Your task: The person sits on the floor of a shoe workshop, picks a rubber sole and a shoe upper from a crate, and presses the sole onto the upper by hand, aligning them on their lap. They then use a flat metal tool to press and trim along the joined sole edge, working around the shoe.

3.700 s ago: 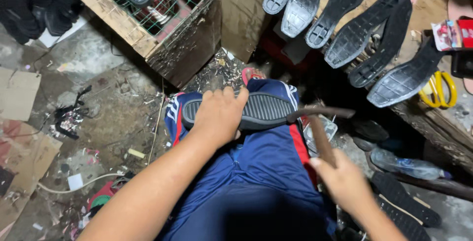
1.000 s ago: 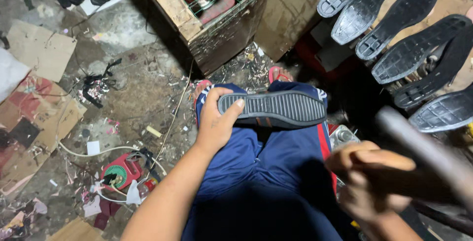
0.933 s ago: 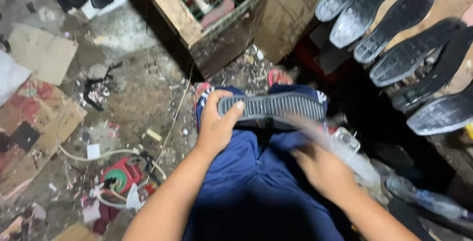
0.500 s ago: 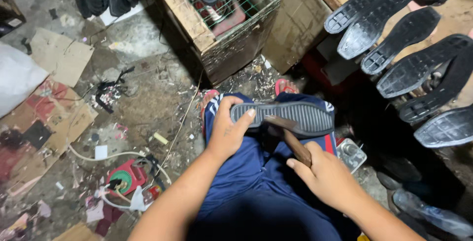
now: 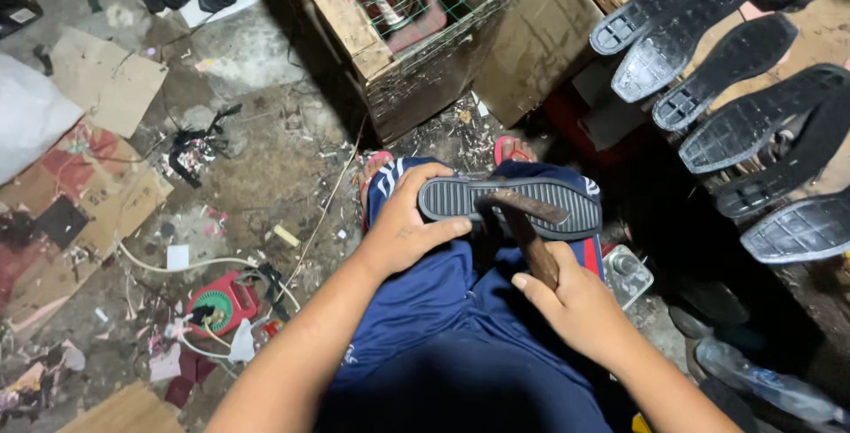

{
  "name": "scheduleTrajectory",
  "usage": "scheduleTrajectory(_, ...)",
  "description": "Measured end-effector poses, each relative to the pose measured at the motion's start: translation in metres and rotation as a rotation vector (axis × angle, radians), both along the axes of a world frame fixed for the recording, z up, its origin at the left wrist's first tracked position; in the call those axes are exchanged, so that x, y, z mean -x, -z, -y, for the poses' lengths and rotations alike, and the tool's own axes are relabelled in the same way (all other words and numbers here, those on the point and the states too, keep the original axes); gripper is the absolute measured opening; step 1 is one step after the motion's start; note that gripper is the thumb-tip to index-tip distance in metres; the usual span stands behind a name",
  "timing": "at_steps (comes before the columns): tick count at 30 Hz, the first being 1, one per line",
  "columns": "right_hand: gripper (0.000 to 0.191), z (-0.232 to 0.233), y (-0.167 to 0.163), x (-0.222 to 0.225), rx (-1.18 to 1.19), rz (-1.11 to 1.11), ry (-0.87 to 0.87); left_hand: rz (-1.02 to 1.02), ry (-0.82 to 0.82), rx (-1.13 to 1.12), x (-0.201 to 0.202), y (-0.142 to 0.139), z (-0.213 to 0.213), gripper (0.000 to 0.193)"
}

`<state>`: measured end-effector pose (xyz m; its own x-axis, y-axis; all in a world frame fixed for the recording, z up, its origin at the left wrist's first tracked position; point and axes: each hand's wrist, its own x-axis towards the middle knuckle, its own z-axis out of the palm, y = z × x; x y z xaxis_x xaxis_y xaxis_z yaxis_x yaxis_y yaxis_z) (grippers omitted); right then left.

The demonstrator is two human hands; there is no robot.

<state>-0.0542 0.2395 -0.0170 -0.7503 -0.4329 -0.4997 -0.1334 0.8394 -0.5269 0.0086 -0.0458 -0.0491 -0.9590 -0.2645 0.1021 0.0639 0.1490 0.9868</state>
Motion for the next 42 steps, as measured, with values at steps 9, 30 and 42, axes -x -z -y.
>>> scheduleTrajectory(9, 0.035, 0.01, -0.04, -0.007, -0.034, -0.04, 0.108, 0.008, 0.032, -0.089, -0.001, 0.0, 0.008, 0.061)
scheduleTrajectory(30, 0.039, -0.039, -0.059, -0.017, 0.479, -0.254, 0.196, 0.033, 0.029, 0.072, -0.003, -0.006, 0.01, 0.063)
scheduleTrajectory(42, 0.027, -0.023, 0.012, -0.034, 0.272, 0.051, 0.212, -0.028, 0.081, 0.173, -0.008, -0.007, 0.014, 0.073)
